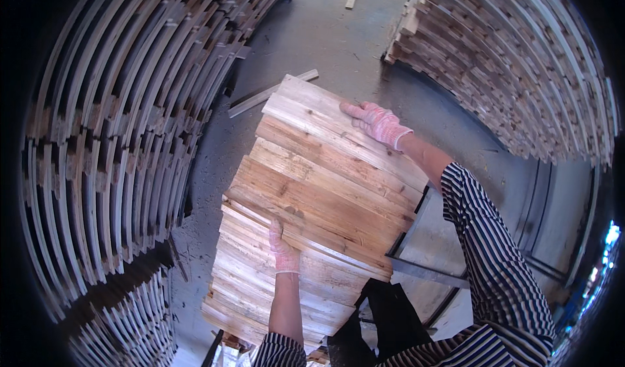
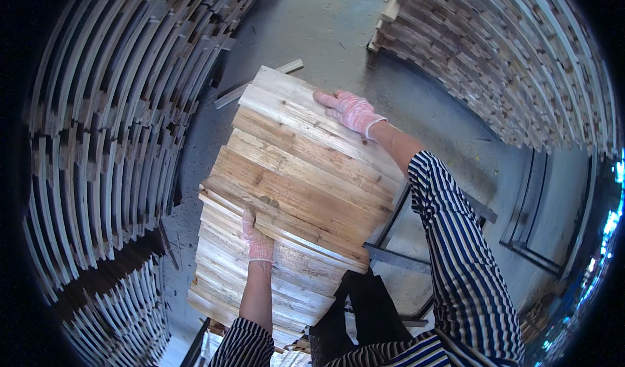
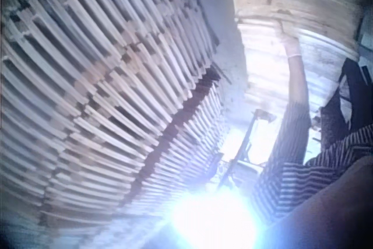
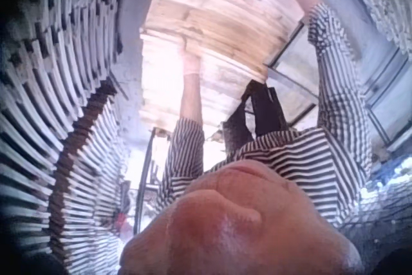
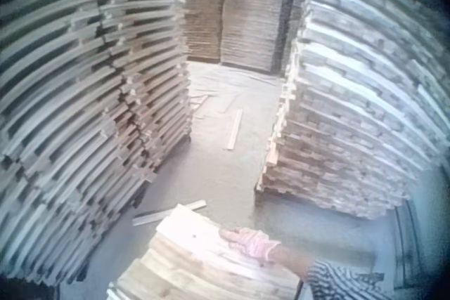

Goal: The person repeatedly picks up stacks of wooden planks from a metal rack and places them onto a growing pile on the floor. They wear pink gloves and handle the planks by hand, continuously moving them between the rack and the floor pile.

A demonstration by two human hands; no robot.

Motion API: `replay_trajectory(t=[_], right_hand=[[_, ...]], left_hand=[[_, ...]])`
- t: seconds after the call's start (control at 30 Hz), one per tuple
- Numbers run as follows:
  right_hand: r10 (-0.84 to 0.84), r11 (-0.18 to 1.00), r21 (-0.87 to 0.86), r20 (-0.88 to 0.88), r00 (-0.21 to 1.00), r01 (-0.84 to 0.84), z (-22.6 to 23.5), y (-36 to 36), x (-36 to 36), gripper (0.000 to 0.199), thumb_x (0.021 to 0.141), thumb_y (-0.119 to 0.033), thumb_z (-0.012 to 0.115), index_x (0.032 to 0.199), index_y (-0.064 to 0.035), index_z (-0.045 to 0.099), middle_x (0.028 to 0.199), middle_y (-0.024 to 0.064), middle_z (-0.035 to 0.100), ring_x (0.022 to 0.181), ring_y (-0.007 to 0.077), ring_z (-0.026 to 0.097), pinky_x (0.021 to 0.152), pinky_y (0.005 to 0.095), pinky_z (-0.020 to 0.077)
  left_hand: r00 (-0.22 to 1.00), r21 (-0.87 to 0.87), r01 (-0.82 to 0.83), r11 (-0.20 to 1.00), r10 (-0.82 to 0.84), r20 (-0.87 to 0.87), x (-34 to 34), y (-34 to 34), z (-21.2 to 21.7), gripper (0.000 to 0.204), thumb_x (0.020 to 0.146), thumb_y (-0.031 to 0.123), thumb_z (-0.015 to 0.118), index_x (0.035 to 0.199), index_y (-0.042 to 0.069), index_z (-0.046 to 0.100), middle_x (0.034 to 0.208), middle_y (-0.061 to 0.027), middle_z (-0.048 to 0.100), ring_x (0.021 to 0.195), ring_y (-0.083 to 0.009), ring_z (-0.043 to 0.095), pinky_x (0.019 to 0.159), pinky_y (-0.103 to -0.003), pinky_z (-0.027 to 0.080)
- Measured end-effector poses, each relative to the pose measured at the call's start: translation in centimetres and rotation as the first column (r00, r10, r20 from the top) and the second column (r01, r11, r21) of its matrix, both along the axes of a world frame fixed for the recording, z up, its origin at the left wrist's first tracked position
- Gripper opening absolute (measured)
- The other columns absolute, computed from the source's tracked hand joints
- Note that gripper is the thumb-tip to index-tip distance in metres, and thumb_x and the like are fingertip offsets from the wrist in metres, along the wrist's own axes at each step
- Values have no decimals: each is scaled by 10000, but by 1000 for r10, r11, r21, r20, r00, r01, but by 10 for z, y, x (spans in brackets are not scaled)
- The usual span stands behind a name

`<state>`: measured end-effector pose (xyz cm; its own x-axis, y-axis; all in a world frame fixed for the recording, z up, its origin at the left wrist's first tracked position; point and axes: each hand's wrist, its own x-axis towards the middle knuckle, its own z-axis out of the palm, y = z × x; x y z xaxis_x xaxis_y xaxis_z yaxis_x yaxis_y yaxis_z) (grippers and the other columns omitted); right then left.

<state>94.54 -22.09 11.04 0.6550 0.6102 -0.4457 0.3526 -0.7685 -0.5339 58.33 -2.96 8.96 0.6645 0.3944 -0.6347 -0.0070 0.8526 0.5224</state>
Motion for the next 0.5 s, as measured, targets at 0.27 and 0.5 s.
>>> replay_trajectory(t=[0.27,0.5], right_hand=[[388,919,-167,548,741,-357,52,73,-92,621,889,-383,687,1447,-180,506,1473,259,445,1232,432,529,1064,436,432],[185,981,142,-528,829,-128,98,71,-305,947,837,-511,758,1565,-69,344,1367,228,575,1231,309,580,1063,440,455]], left_hand=[[988,-197,-130,972,111,-105,-37,25,4,627,987,466,609,1441,40,538,1385,-127,615,1260,-262,595,1080,-406,472],[971,96,212,972,-198,-136,-45,33,59,621,924,436,733,1361,19,589,1181,-77,707,1084,-206,666,967,-369,524]])
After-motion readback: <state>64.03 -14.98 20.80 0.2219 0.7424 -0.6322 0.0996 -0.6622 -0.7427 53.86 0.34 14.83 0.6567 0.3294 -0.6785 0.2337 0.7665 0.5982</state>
